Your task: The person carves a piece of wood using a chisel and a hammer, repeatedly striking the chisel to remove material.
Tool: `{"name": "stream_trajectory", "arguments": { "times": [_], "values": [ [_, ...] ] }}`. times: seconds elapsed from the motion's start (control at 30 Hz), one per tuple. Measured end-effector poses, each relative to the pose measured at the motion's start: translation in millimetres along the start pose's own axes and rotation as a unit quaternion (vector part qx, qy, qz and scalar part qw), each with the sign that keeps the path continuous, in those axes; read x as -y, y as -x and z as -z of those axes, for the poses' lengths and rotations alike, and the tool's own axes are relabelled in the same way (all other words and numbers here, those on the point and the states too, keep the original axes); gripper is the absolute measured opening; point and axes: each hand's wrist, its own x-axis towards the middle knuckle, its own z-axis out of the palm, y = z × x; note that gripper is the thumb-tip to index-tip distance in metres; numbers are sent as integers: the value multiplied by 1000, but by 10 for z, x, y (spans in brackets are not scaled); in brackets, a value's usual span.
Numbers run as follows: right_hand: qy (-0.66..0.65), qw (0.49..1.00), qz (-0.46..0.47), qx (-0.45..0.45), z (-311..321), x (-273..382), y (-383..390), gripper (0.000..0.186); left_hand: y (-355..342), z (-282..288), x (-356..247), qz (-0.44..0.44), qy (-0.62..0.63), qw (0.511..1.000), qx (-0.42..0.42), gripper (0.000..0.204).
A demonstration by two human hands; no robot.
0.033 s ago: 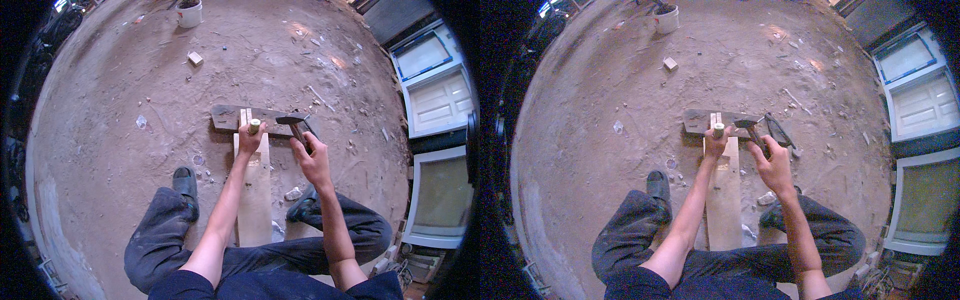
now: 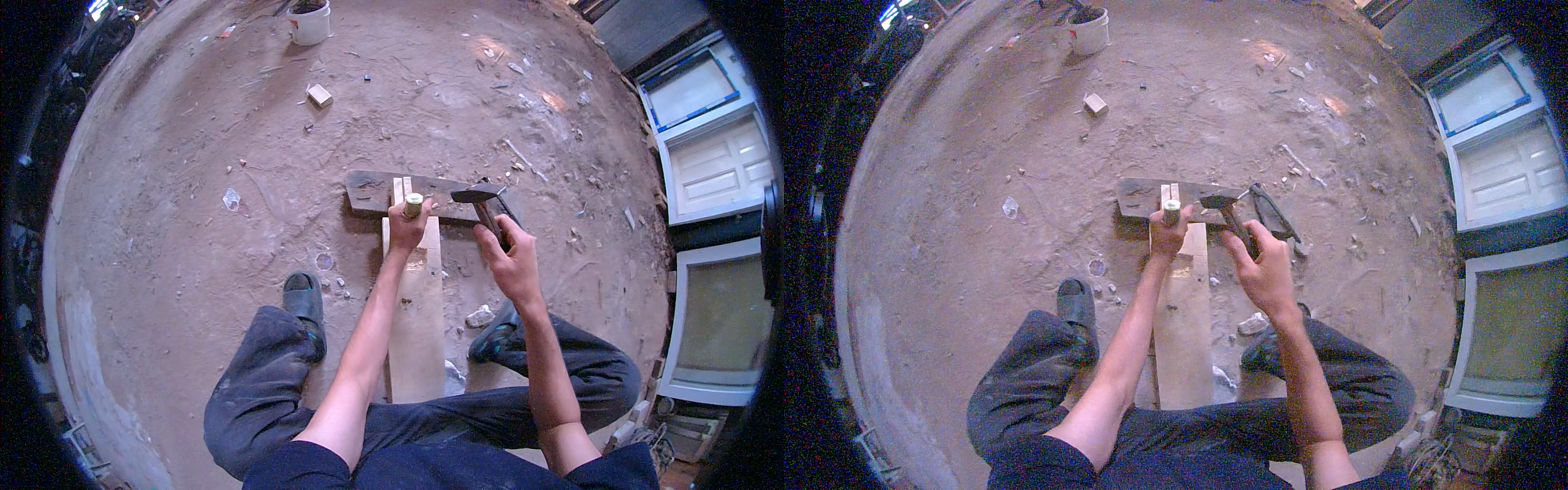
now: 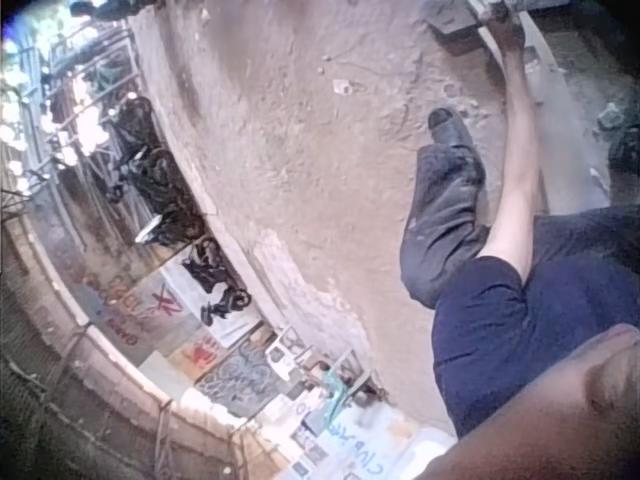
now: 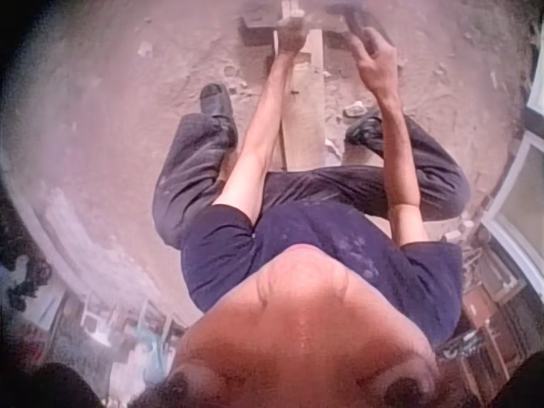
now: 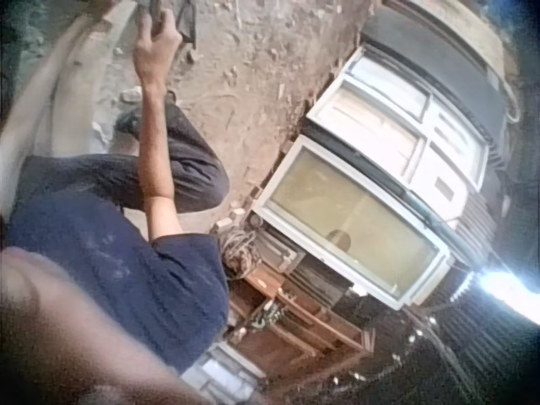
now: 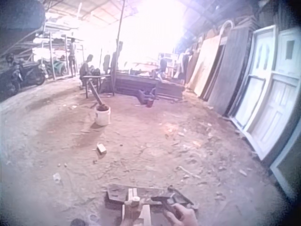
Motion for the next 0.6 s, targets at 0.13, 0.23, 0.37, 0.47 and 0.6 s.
{"name": "stream_trajectory", "arguments": {
  "times": [0.13, 0.23, 0.37, 0.47, 0.6],
  "values": [
    [4, 1000, -6, 4, -10, 0, 3, 25, 10, -4, 31, -24, 8, 999, -30, 36],
    [-9, 1000, -4, 5, -24, 5, 3, 25, 41, -17, 73, -31, 5, 999, -29, 37],
    [-7, 1000, -10, 8, -16, -34, 2, 25, 62, -45, 67, -25, 5, 999, -22, 37],
    [-10, 1000, -6, 9, -42, -43, 10, 25, 52, -6, 111, -53, -27, 998, -17, 37],
    [-7, 1000, -1, 14, -47, -70, 12, 26, 49, -23, 161, -29, 16, 999, -16, 36]
  ]
}}
